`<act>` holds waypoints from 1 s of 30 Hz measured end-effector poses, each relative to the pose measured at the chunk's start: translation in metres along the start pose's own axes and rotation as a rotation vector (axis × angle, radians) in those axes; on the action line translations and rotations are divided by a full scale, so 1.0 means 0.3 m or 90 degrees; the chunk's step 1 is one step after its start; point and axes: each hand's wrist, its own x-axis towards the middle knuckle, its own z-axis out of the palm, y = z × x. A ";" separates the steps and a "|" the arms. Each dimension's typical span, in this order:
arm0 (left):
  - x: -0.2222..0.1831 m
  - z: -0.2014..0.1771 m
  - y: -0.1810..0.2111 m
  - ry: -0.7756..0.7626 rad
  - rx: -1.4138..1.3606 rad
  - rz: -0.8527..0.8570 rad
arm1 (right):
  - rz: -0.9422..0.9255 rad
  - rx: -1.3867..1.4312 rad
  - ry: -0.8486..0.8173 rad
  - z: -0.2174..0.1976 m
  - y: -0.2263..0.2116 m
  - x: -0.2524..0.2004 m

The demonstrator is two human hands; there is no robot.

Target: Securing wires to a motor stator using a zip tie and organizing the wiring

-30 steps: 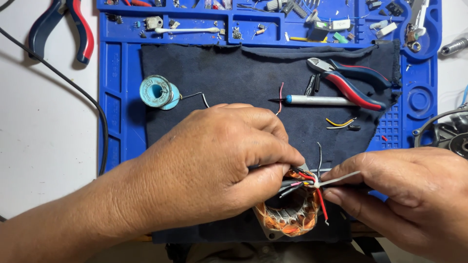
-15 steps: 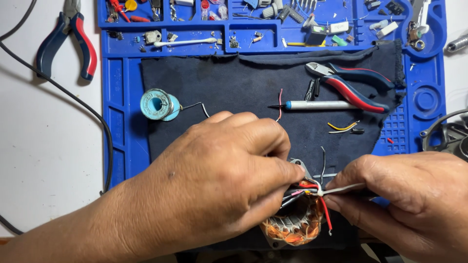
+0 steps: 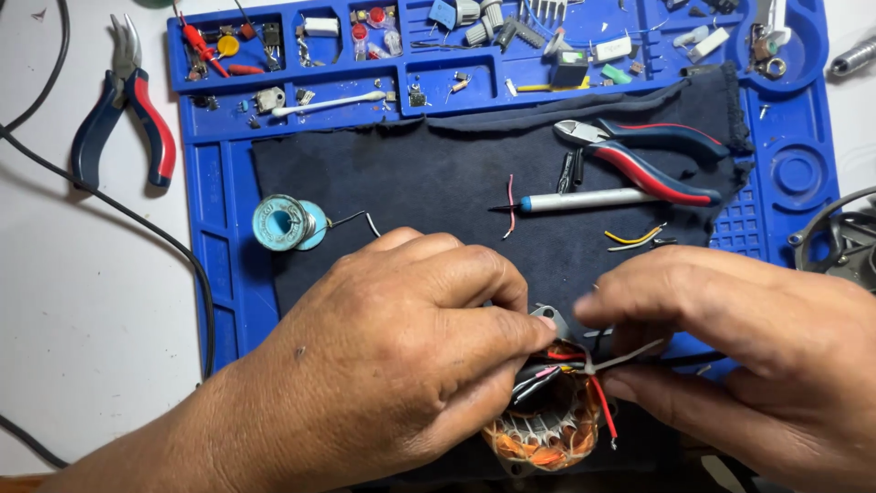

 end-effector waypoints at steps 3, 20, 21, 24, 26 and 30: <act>0.003 0.005 -0.002 0.010 0.005 0.006 | -0.096 0.050 -0.037 -0.007 0.014 -0.001; 0.014 0.017 0.002 -0.014 -0.025 -0.057 | -0.032 0.028 0.073 0.032 -0.004 -0.083; 0.014 0.016 0.007 -0.013 -0.026 -0.057 | -0.032 0.028 0.073 0.032 0.003 -0.083; 0.015 0.027 0.025 0.025 0.011 -0.034 | -0.044 0.040 0.057 0.033 0.018 -0.086; 0.016 0.052 0.036 0.061 0.072 -0.016 | -0.024 0.075 0.045 0.037 0.019 -0.092; 0.016 0.085 0.046 0.065 0.126 -0.014 | -0.015 0.024 0.055 0.032 0.020 -0.089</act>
